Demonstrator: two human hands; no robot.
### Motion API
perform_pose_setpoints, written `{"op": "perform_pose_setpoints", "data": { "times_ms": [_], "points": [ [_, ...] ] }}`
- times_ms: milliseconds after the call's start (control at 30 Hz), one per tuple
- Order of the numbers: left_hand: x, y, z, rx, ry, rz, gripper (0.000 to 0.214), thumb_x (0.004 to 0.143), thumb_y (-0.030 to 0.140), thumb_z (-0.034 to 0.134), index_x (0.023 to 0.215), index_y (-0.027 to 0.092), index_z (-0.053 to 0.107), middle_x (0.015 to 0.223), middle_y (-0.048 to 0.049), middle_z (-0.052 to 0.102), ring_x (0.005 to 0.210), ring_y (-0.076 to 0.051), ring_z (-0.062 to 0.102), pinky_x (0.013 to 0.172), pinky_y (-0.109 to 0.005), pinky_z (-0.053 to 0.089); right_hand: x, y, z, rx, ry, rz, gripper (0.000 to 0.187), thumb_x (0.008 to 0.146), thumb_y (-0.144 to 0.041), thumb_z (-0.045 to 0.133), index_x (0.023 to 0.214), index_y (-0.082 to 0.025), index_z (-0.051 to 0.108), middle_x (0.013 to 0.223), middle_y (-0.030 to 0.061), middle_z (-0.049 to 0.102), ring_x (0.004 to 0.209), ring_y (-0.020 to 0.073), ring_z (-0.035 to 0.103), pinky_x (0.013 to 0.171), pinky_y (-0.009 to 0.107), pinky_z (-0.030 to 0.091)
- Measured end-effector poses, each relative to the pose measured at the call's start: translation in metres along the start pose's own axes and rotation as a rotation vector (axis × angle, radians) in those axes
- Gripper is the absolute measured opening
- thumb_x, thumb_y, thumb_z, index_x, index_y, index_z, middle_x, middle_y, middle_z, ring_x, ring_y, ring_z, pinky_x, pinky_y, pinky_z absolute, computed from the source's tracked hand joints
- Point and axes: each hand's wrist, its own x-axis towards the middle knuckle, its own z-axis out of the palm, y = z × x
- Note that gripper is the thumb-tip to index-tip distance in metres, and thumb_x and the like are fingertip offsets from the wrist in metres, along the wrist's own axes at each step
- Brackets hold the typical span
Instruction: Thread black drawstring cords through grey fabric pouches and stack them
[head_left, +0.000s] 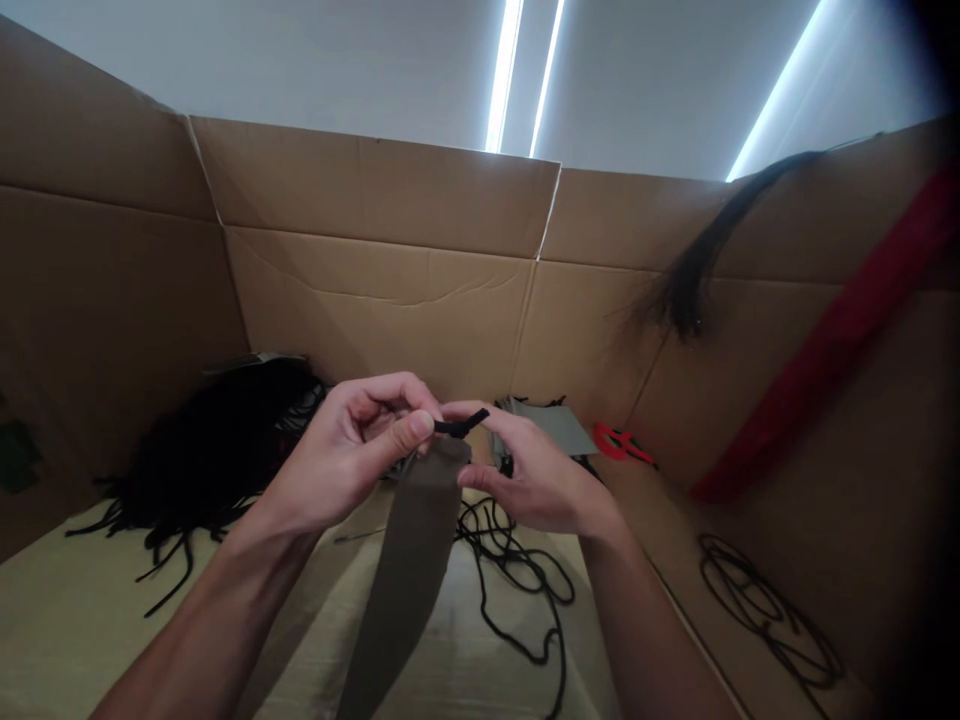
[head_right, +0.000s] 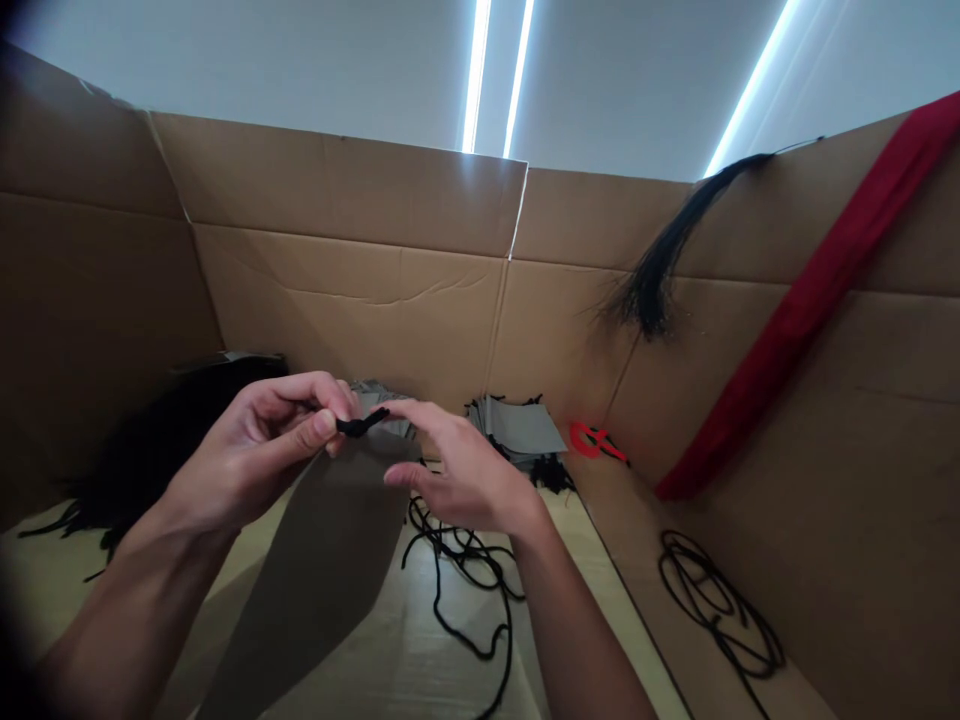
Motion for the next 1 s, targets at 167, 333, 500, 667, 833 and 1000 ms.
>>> {"op": "perform_pose_setpoints", "data": {
  "times_ms": [167,333,500,667,833,1000],
  "points": [
    [0.002,0.002,-0.004,0.071,0.019,0.010,0.026,0.094,0.042,0.082,0.086,0.019,0.075,0.072,-0.0016,0.065,0.069,-0.014,0.059,0.064,-0.023,0.049,0.003,0.006,-0.002,-0.136,-0.104,0.148,0.008,0.097,-0.017,0.069,0.100,-0.020,0.076,0.094,0.0003,0.079,0.086,0.0169,0.071,0.079,0.029,0.054],
    [0.000,0.008,0.007,0.578,0.296,0.231,0.013,0.095,0.027,0.077,0.107,0.020,0.078,0.110,-0.0089,0.075,0.096,-0.020,0.070,0.061,-0.022,0.052,0.001,0.007,-0.010,-0.368,0.206,0.242,0.012,0.095,-0.014,0.069,0.087,-0.018,0.077,0.083,0.0039,0.079,0.075,0.0180,0.068,0.072,0.030,0.048],
    [-0.003,-0.011,0.027,0.898,0.030,0.370,0.047,0.103,0.012,0.057,0.150,0.020,0.059,0.149,-0.0129,0.066,0.127,-0.024,0.068,0.094,-0.033,0.061,0.001,-0.004,0.004,-0.336,0.284,0.167,0.014,0.096,-0.012,0.068,0.099,-0.018,0.080,0.096,0.0064,0.085,0.084,0.0203,0.076,0.079,0.031,0.053],
    [0.005,-0.017,0.018,0.987,0.079,0.264,0.028,0.106,0.022,0.059,0.130,0.015,0.073,0.115,-0.0119,0.079,0.103,-0.024,0.074,0.094,-0.037,0.058,-0.001,-0.017,0.008,-0.338,0.336,0.055,0.018,0.095,-0.018,0.073,0.112,-0.020,0.081,0.106,0.0052,0.086,0.091,0.0210,0.080,0.084,0.032,0.059],
    [0.004,-0.006,0.017,0.927,0.077,0.206,0.022,0.105,0.024,0.061,0.116,0.019,0.079,0.104,-0.0075,0.079,0.090,-0.021,0.073,0.082,-0.032,0.055,-0.002,-0.022,0.003,-0.270,0.482,-0.051,0.014,0.097,-0.017,0.071,0.100,-0.023,0.083,0.099,0.0016,0.087,0.088,0.0190,0.082,0.085,0.031,0.063],
    [0.000,-0.006,0.025,0.778,0.053,0.235,0.023,0.106,0.020,0.062,0.123,0.021,0.076,0.113,-0.0054,0.081,0.096,-0.018,0.074,0.084,-0.029,0.054,-0.005,-0.026,0.005,-0.092,0.532,-0.055,0.011,0.092,-0.019,0.078,0.101,-0.024,0.082,0.099,0.0014,0.085,0.086,0.0182,0.080,0.081,0.031,0.065]
  ]
}}
